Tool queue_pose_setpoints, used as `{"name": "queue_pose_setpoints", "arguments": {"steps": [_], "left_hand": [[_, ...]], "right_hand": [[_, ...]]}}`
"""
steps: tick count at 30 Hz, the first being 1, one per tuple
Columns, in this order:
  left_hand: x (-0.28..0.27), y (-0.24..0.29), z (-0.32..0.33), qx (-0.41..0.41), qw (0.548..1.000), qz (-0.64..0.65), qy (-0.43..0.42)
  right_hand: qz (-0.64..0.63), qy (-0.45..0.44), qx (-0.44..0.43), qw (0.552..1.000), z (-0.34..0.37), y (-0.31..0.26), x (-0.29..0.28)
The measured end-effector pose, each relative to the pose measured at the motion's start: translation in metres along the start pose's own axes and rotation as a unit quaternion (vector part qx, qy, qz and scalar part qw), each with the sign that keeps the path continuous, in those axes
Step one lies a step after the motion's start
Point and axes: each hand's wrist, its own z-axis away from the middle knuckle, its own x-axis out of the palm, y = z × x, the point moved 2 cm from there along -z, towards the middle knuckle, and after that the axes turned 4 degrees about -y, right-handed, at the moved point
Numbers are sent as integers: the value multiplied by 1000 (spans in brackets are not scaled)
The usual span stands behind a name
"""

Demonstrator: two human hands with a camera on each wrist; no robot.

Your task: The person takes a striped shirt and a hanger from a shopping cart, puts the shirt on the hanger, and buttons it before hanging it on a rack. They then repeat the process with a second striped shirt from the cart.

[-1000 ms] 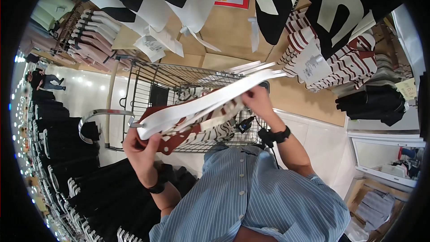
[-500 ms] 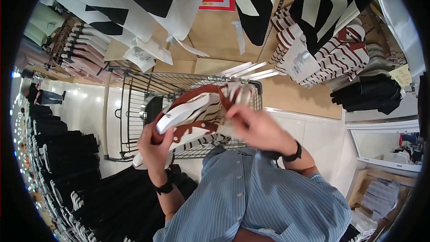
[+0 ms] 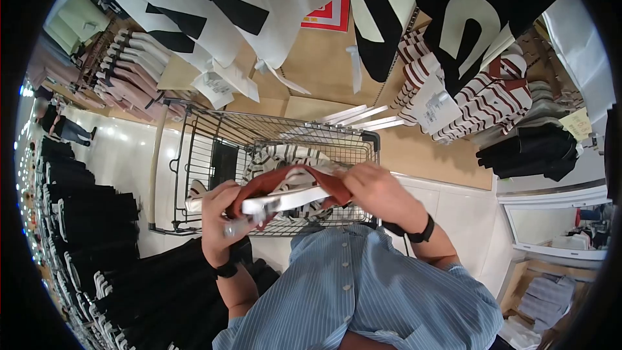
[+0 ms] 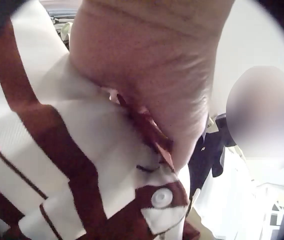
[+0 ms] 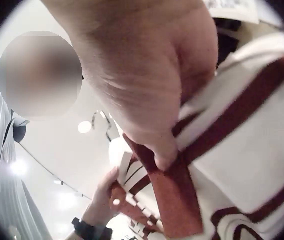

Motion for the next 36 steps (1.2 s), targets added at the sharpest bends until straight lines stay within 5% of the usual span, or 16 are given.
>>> {"name": "queue_pose_setpoints", "arguments": {"steps": [2, 7, 10, 12, 16, 17, 20, 23, 24, 25, 27, 28, 31, 34, 36], "left_hand": [[15, 19, -11, -91, 995, -17, 44], [21, -3, 17, -79, 934, -245, 248], [37, -26, 59, -49, 874, -131, 466], [65, -58, 96, -228, 900, -58, 367], [134, -69, 99, -195, 978, -58, 51], [146, -74, 99, -207, 974, 60, 69], [156, -80, 95, -142, 989, -33, 37], [154, -81, 95, -241, 927, 243, 153], [149, -81, 99, -267, 902, 305, 150], [137, -80, 105, -310, 919, 241, 32], [140, -89, 126, -322, 912, 249, 43], [136, -80, 122, -315, 915, 248, 45], [130, -52, 108, -453, 820, 343, 73], [133, -62, 106, -411, 882, 231, -3], [136, -59, 95, -377, 878, 292, 32]], "right_hand": [[-13, 18, 19, 1000, -1, -15, 8], [-5, 74, 105, 992, 8, -6, 12], [-43, 48, 175, 983, 22, 6, 14], [-96, 35, 194, 976, 22, 4, 9], [-196, 20, 206, 959, 18, 0, 17], [-228, 20, 205, 952, 16, -1, 21], [-324, -16, 207, 923, 12, -3, 34], [-382, -35, 220, 897, 14, 9, 57], [-413, -40, 243, 877, 16, 15, 65], [-443, -43, 265, 855, 17, 23, 72], [-481, -65, 328, 811, 25, 47, 100], [-478, -63, 335, 809, 29, 61, 113], [-448, -55, 356, 819, 44, 89, 151], [-345, -129, 398, 840, 56, 100, 175], [-341, -139, 386, 846, 63, 108, 189]]}}
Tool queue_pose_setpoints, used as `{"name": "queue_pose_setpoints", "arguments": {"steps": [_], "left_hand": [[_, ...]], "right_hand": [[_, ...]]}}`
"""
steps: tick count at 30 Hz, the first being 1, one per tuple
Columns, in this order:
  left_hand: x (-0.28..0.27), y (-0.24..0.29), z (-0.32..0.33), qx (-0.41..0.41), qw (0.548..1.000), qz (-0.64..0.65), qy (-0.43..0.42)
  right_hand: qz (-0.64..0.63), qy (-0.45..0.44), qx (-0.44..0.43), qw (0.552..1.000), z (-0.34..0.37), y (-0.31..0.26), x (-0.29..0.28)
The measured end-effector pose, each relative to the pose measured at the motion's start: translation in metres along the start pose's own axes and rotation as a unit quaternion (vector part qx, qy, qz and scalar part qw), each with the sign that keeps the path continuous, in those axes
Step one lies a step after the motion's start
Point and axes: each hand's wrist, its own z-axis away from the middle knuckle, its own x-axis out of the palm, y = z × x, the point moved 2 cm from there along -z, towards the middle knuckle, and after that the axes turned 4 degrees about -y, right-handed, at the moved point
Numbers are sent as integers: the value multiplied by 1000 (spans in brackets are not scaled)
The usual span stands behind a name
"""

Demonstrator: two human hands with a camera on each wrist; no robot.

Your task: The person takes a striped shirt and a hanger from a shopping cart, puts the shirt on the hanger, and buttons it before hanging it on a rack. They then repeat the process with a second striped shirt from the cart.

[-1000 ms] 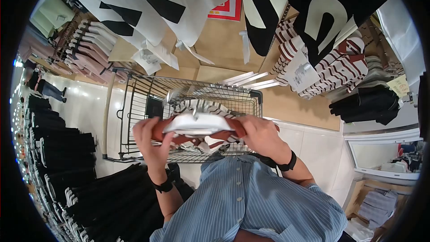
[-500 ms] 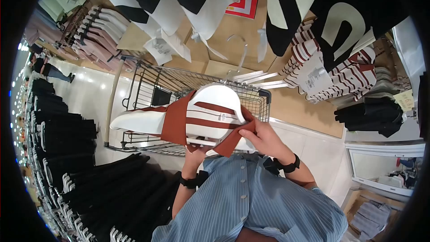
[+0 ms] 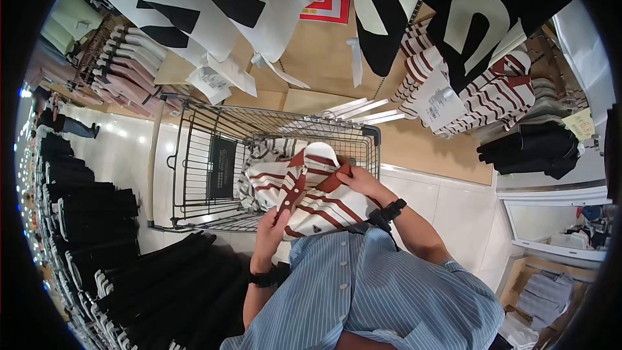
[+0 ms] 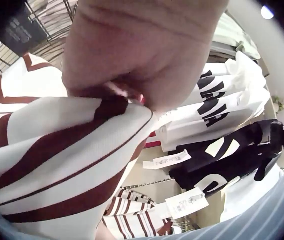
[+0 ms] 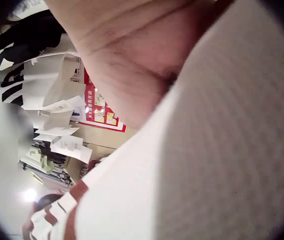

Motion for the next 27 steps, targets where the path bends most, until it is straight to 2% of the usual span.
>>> {"name": "queue_pose_setpoints", "arguments": {"steps": [2, 4, 7, 8, 11, 13, 14, 16, 17, 20, 21, 24, 25, 27], "left_hand": [[4, 8, -6, 12, 996, 81, 17], [8, 22, -12, 30, 997, 68, 30], [20, 28, -28, 10, 988, 156, 10], [22, 33, -30, 12, 985, 175, 5], [28, 49, -33, -14, 960, 280, -23], [28, 45, -33, -20, 941, 335, -49], [29, 45, -34, -20, 941, 334, -58], [28, 55, -31, -22, 941, 330, -71], [30, 57, -30, -23, 941, 329, -71], [28, 50, -30, -30, 948, 301, -97], [28, 47, -30, -32, 954, 283, -96], [26, 43, -30, -31, 959, 270, -79], [23, 40, -30, -32, 964, 253, -74], [26, 45, -30, -13, 971, 235, -51]], "right_hand": [[27, -14, 5, 1000, -7, 18, 5], [38, -13, 41, 998, -10, 30, 3], [-12, -7, 34, 999, -9, 31, -4], [-75, -46, 50, 995, -13, 41, -2], [-111, -71, 61, 989, -14, 44, 2], [-126, -65, 81, 987, 0, 21, 2], [-46, -2, 30, 999, 4, 11, 1], [114, 118, -75, 984, 17, -15, 4], [98, 134, -169, 971, 23, -33, -1], [-61, -38, -262, 963, 43, -96, -14], [-32, -35, -330, 943, 44, -109, -11], [8, -116, -371, 921, 40, -122, -4], [17, -131, -336, 933, 38, -118, -1], [11, -98, -321, 942, 39, -119, 0]]}}
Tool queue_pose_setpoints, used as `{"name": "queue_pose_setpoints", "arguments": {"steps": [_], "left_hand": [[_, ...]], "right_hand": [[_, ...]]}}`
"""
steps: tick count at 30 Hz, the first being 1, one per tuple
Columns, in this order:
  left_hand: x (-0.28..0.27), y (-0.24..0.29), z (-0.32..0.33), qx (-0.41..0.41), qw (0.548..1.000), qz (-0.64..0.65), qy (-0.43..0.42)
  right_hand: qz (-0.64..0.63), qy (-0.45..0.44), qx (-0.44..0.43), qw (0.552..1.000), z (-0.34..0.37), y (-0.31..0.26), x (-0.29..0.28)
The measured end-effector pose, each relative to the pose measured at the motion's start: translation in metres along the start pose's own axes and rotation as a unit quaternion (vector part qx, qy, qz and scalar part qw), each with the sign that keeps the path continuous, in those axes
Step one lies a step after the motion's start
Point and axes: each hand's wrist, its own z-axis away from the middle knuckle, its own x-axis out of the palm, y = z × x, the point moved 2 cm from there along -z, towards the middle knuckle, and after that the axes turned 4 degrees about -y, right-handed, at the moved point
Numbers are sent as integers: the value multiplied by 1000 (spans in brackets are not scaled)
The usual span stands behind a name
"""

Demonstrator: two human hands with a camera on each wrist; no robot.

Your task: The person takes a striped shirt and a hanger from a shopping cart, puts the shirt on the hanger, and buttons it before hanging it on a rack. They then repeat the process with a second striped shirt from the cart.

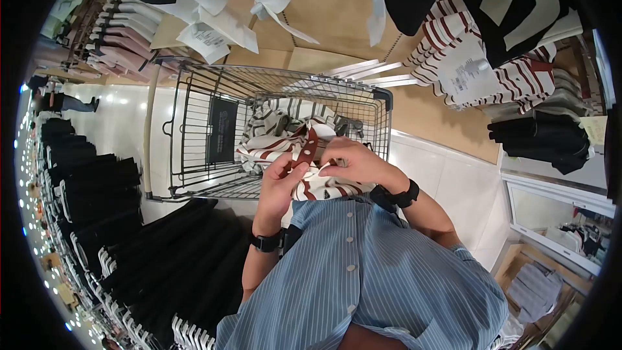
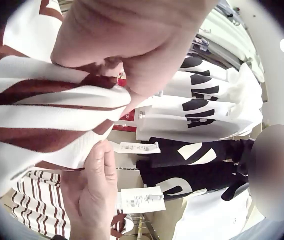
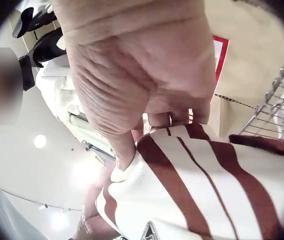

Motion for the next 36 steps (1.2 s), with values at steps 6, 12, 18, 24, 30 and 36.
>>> {"name": "queue_pose_setpoints", "arguments": {"steps": [6, 12, 18, 24, 30, 36], "left_hand": [[-16, -19, -2, -44, 998, 4, 37], [-30, -32, -2, -160, 977, 138, 39], [-31, -47, -5, -170, 950, 259, -40], [-25, -51, 1, -94, 995, -30, -1], [-13, -37, 4, 22, 993, -117, -1], [-12, -35, 1, 47, 979, -199, -11]], "right_hand": [[43, 50, -19, 998, 4, -12, 9], [70, 50, -20, 996, 8, -25, 16], [66, 80, -11, 995, 9, -16, 20], [67, 110, 17, 992, 7, -15, 18], [86, 134, 28, 987, 4, -10, 18], [54, 146, 62, 986, 3, -12, 17]]}}
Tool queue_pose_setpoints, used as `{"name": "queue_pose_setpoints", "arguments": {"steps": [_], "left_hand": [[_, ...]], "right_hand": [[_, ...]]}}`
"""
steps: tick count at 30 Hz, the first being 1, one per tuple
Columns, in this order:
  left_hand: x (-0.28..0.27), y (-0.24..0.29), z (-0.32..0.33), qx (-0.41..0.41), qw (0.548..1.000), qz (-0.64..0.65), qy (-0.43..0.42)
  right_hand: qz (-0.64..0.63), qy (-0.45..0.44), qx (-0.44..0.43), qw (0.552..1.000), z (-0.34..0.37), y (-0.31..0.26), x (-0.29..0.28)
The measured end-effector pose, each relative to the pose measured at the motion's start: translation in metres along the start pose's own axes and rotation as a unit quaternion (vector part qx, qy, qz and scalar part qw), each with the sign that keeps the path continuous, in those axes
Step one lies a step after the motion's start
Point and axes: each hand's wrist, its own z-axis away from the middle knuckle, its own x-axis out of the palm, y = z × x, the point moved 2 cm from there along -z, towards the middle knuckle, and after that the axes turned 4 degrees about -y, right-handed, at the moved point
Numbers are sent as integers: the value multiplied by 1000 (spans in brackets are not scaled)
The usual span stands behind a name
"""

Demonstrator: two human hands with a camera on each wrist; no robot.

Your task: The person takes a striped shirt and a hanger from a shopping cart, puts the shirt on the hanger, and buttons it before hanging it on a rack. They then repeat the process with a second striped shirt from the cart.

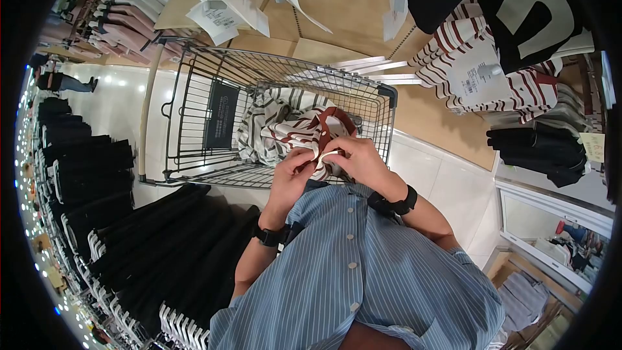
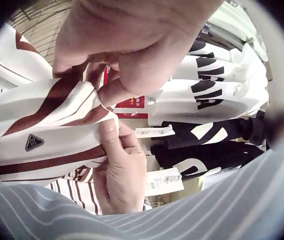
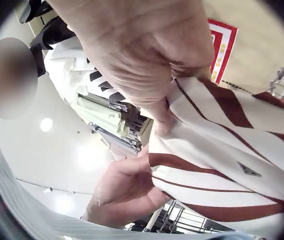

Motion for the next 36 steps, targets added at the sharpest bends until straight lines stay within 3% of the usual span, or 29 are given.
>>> {"name": "queue_pose_setpoints", "arguments": {"steps": [10, 15, 18, 21, 27, 29, 33, 36], "left_hand": [[0, 7, -2, 26, 998, -42, 28], [10, 17, -4, 49, 997, -45, 44], [9, 20, -8, 7, 1000, 21, 15], [6, 17, -7, -38, 999, -11, 18], [17, 16, -7, 56, 996, -40, 59], [14, 25, -6, 63, 987, -141, 40], [13, 41, -8, 157, 958, -239, 23], [14, 47, -9, 162, 949, -272, 6]], "right_hand": [[-27, 1, 58, 998, -3, -1, -6], [-23, 13, 43, 999, -4, -1, -10], [-13, 10, 28, 999, -4, -2, -13], [8, -5, -15, 1000, -5, -8, -18], [9, -1, -25, 1000, -5, -1, -13], [17, -2, -23, 1000, -5, -3, -13], [-4, -27, 29, 999, -6, -1, -16], [-19, -42, 78, 996, -6, 0, -19]]}}
